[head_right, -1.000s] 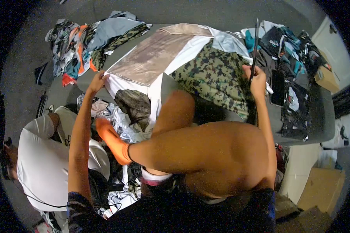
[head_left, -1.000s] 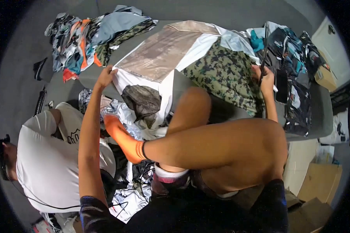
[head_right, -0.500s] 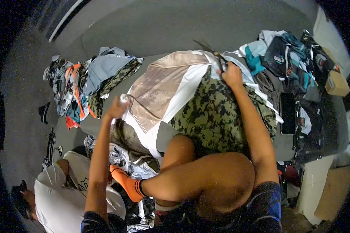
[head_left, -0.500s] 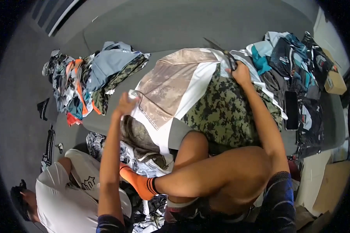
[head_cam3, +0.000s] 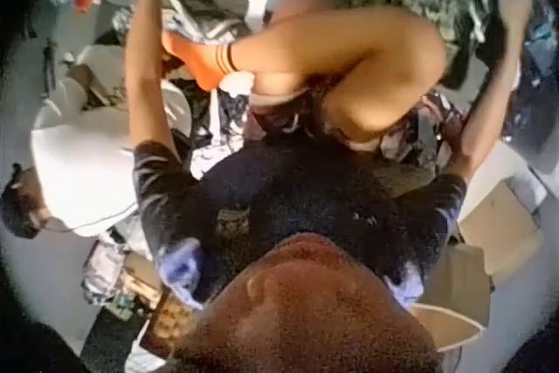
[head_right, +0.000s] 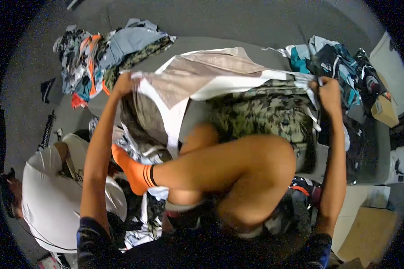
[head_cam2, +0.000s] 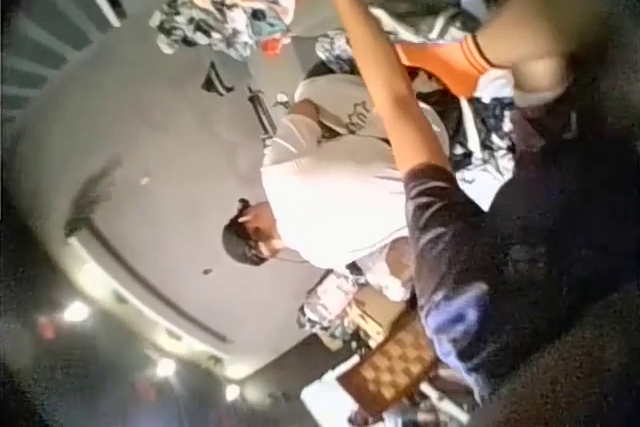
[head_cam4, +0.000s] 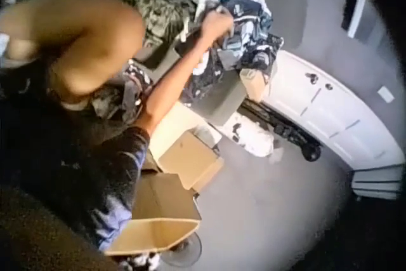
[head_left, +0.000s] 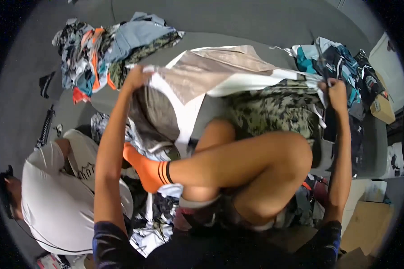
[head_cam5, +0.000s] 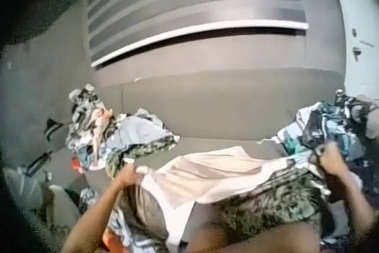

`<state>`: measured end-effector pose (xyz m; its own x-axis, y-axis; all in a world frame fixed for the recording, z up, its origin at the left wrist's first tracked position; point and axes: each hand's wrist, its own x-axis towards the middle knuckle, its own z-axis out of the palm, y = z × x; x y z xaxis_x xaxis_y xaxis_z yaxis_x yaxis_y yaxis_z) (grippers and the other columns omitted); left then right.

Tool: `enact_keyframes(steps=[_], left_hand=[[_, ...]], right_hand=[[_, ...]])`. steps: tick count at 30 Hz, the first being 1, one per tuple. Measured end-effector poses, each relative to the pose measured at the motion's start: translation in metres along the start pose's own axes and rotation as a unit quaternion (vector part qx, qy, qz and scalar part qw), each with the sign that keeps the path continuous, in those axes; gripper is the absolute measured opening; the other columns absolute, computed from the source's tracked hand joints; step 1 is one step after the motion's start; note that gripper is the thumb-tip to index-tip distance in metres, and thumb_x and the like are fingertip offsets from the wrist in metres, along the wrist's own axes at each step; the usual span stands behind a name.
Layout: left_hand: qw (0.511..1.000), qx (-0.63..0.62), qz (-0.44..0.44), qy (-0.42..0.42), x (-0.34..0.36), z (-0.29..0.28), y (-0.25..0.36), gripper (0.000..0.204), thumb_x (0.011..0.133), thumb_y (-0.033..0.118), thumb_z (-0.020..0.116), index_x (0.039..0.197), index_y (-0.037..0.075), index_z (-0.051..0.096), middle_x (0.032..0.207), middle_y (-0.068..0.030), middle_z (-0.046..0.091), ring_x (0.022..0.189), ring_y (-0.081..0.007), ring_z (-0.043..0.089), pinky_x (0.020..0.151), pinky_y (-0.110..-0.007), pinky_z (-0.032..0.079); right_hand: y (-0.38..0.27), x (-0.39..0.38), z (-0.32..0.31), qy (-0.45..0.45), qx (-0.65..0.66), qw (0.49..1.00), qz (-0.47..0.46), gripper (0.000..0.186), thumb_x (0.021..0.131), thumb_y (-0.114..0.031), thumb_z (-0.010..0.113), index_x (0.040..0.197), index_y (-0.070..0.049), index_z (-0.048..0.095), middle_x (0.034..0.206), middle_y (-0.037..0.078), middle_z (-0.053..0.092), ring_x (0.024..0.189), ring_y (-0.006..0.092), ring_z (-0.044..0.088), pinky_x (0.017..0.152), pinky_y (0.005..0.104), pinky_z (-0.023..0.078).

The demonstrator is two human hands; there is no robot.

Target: The person cuts printed fabric pieces along marked lines using scissors, flattening and repositioning the material by hand between cuts.

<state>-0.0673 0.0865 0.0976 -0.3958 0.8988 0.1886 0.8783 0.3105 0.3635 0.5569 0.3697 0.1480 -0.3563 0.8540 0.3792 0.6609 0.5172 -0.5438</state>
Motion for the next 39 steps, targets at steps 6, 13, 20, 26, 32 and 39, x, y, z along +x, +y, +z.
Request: enact_keyframes(steps=[6,13,20,26,32,39], left_hand=[[0.982,-0.118,0.13,0.074,0.062,-0.002,0.098,0.031,0.081,0.024,0.066,0.1,0.0,0.067,0.084,-0.0095,0.069,0.07,-0.0235,0.06,0.07,-0.036,0.048],[0.973,-0.043,0.072,0.214,0.14,0.024,0.267,0.026,0.084,0.026,0.06,0.107,0.016,0.067,0.102,-0.009,0.069,0.089,-0.0325,0.065,0.076,-0.043,0.05],[0.979,0.042,0.089,0.176,0.098,0.134,0.234,0.044,0.077,0.023,0.058,0.12,0.013,0.05,0.122,-0.0132,0.048,0.101,-0.0345,0.05,0.085,-0.046,0.041],[0.992,-0.011,0.128,-0.014,-0.071,0.112,0.183,0.082,0.077,0.049,0.068,0.139,0.01,0.032,0.133,-0.0163,0.039,0.124,-0.0347,0.037,0.101,-0.052,0.029],[0.975,0.048,0.121,-0.177,-0.073,0.07,0.051,0.103,0.072,0.066,0.064,0.151,0.016,0.021,0.157,-0.0071,0.018,0.145,-0.0312,0.013,0.114,-0.053,0.015],[0.957,0.002,0.066,-0.282,-0.038,0.025,-0.037,0.087,0.079,0.039,0.062,0.152,0.022,0.017,0.159,-0.0046,0.011,0.145,-0.0319,0.007,0.116,-0.051,0.012]], right_hand=[[-0.055,-0.127,-0.132,0.035,-0.022,0.995,0.091,0.027,0.086,-0.027,0.063,0.069,-0.006,0.058,0.057,-0.005,0.043,0.05,0.006,0.031,0.047,0.0239,0.023],[-0.075,-0.278,-0.123,0.105,0.036,0.973,0.202,0.029,0.087,-0.029,0.065,0.075,-0.003,0.061,0.072,0.004,0.057,0.065,0.0109,0.044,0.061,0.0238,0.036],[-0.071,-0.244,-0.07,0.11,0.136,0.942,0.285,0.029,0.089,-0.029,0.064,0.077,-0.003,0.064,0.058,0.001,0.053,0.05,0.0076,0.044,0.047,0.0214,0.034],[-0.03,-0.134,0.0,0.071,0.155,0.971,0.167,0.022,0.088,-0.019,0.066,0.09,0.003,0.067,0.079,0.007,0.067,0.067,0.0123,0.055,0.065,0.0231,0.043],[-0.025,-0.038,0.134,0.036,0.037,0.998,0.031,0.031,0.081,-0.026,0.069,0.096,0.001,0.066,0.081,0.015,0.067,0.068,0.0269,0.058,0.067,0.036,0.047],[-0.003,-0.025,0.141,-0.058,-0.078,0.994,0.043,0.026,0.078,-0.018,0.063,0.095,0.001,0.065,0.081,0.018,0.067,0.066,0.0375,0.058,0.065,0.0411,0.047]])
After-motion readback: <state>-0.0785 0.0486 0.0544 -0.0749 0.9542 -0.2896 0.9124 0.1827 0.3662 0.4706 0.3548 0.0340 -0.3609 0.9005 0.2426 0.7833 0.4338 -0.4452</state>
